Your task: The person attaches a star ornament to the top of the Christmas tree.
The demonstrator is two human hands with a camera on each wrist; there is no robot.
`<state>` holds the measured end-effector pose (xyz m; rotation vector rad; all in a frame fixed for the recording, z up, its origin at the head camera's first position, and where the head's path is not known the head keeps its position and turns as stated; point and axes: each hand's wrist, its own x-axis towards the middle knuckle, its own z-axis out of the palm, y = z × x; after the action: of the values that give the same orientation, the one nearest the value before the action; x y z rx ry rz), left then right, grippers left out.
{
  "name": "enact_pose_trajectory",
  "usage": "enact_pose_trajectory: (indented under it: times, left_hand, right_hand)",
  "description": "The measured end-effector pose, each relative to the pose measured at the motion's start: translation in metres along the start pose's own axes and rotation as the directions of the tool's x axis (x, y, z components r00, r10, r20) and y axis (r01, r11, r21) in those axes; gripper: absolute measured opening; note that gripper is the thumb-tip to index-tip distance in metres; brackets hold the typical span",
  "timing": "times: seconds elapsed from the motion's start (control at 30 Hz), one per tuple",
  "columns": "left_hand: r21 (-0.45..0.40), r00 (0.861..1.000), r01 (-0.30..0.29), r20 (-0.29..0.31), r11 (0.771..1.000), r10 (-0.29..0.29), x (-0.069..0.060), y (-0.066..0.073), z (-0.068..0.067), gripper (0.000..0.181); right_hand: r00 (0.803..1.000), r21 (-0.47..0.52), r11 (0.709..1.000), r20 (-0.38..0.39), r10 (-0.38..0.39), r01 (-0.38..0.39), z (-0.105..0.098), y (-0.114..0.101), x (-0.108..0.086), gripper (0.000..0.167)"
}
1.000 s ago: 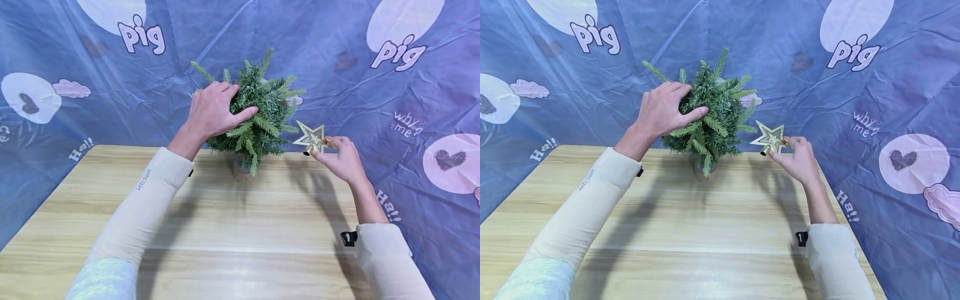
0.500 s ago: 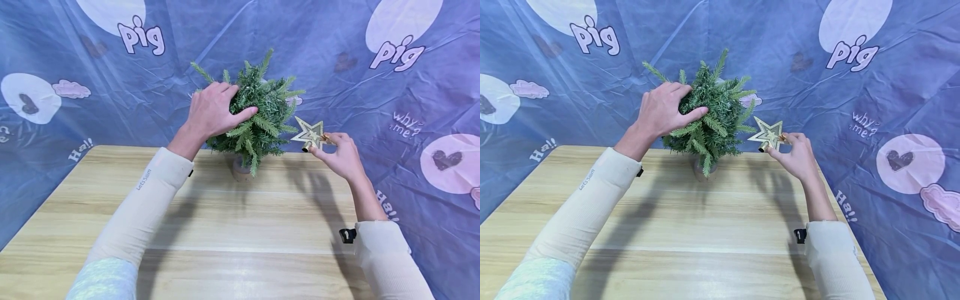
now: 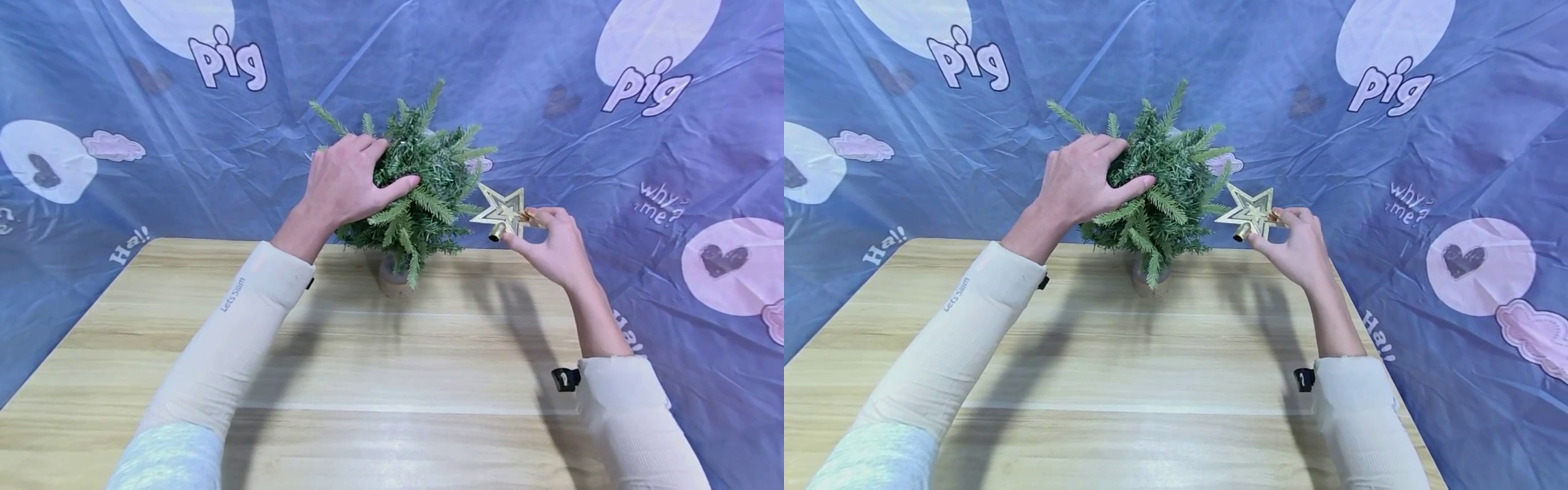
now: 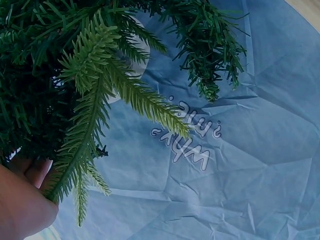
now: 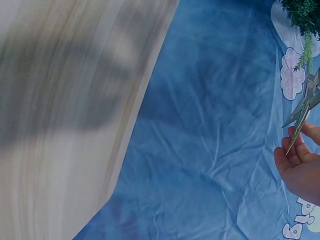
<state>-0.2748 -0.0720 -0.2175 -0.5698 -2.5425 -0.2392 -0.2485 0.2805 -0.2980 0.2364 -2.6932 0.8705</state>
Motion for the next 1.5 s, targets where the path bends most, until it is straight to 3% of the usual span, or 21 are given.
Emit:
enact_pose_trajectory:
  times: [0.63, 1.0, 1.5]
  left_hand:
    - [0.001, 1.000, -0.001, 0.003, 1.000, 0.001, 0.001, -0.001, 0.000, 0.091]
    - [0.003, 1.000, -0.006, 0.001, 1.000, 0.006, 0.001, 0.000, 0.001, 0.092]
    - [0.003, 1.000, -0.016, -0.018, 1.000, 0.016, 0.000, 0.000, 0.001, 0.092]
  right_hand:
    - [0.999, -0.007, 1.000, -0.045, 0.001, -0.002, -0.003, -0.007, 0.002, 0.076]
    - [0.988, 0.032, 0.999, -0.156, -0.016, 0.022, -0.005, -0.010, 0.004, 0.068]
    - [0.983, 0.041, 0.999, -0.185, -0.012, 0.020, -0.010, -0.018, 0.007, 0.067]
